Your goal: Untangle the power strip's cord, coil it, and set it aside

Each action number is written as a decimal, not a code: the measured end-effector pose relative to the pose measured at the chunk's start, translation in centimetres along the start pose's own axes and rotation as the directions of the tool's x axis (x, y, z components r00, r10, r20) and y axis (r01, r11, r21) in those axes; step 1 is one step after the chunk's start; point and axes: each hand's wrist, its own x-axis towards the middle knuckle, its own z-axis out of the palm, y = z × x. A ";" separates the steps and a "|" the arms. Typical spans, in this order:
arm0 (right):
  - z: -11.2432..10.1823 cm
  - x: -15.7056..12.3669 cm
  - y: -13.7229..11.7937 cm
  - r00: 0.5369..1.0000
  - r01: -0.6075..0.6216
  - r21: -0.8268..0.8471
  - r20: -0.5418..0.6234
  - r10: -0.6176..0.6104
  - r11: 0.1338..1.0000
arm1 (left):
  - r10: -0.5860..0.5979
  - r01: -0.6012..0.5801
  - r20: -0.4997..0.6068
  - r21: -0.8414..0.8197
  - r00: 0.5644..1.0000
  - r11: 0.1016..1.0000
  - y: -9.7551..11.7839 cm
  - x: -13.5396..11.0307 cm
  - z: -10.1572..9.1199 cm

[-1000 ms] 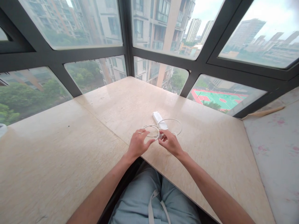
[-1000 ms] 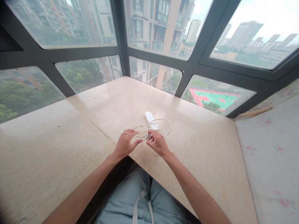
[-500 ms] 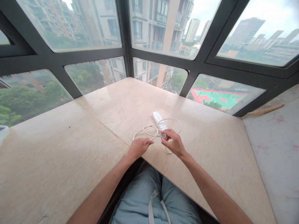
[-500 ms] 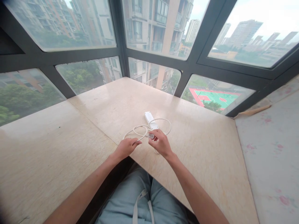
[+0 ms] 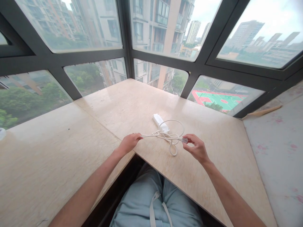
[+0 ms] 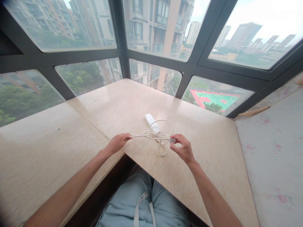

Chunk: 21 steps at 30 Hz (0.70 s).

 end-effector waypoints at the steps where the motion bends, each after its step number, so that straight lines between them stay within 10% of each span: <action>1: 0.0 -0.1 0.4 1.000 -0.019 0.017 -0.020 0.020 1.000 | 0.001 -0.002 -0.010 -0.020 1.000 1.000 -0.4 0.2 -0.3; 12: -2.3 0.2 3.7 0.957 -0.265 0.226 -0.061 0.285 0.937 | -0.223 0.175 -0.115 -0.331 0.968 0.928 -2.9 2.2 -2.5; 21: -0.2 1.0 5.4 0.914 -0.388 0.321 0.018 0.404 0.864 | -0.583 0.322 -0.041 -0.801 0.812 0.505 -3.2 0.6 -5.0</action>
